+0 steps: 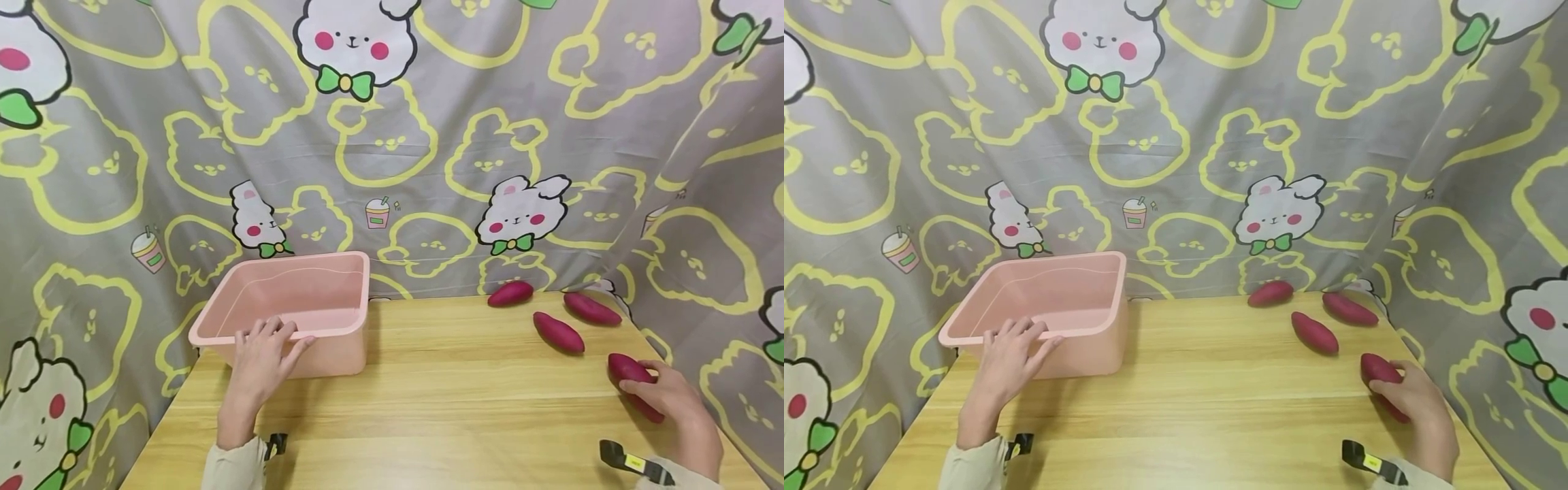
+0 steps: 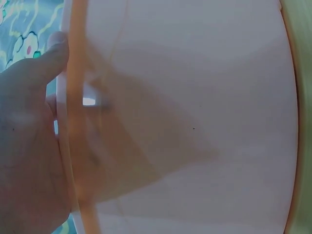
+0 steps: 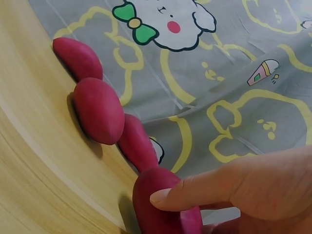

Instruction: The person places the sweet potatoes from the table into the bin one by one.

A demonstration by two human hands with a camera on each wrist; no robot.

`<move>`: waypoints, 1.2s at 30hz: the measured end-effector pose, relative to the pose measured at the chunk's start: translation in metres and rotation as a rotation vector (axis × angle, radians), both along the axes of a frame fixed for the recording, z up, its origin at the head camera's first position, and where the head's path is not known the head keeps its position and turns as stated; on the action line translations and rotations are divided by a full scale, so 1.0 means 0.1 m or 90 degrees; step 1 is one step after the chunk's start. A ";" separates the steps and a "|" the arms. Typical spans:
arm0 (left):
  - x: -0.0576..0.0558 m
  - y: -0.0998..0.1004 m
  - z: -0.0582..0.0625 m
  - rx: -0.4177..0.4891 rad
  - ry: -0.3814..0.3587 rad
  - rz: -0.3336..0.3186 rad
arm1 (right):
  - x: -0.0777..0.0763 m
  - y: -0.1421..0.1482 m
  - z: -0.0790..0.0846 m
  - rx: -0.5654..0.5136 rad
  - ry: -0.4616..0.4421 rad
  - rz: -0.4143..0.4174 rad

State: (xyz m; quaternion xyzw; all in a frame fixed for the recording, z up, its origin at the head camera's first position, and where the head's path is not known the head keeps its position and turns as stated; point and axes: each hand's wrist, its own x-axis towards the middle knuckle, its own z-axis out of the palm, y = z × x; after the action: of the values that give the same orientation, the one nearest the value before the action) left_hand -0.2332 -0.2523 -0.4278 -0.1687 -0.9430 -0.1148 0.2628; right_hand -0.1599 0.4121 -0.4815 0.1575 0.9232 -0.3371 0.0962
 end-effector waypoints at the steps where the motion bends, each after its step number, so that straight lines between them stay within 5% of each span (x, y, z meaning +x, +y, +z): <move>1: 0.00 -0.01 0.00 -0.001 0.001 0.000 | -0.01 0.00 0.00 0.001 0.004 0.001; 36: 0.01 -0.05 -0.02 0.009 0.036 -0.043 | -0.21 -0.38 0.09 0.037 0.184 -0.022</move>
State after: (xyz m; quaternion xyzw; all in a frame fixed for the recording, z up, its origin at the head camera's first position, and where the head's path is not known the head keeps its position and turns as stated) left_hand -0.2323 -0.2574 -0.4302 -0.2019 -0.9281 -0.1252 0.2866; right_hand -0.1807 0.3741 -0.4723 0.1261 0.9339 -0.3310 -0.0486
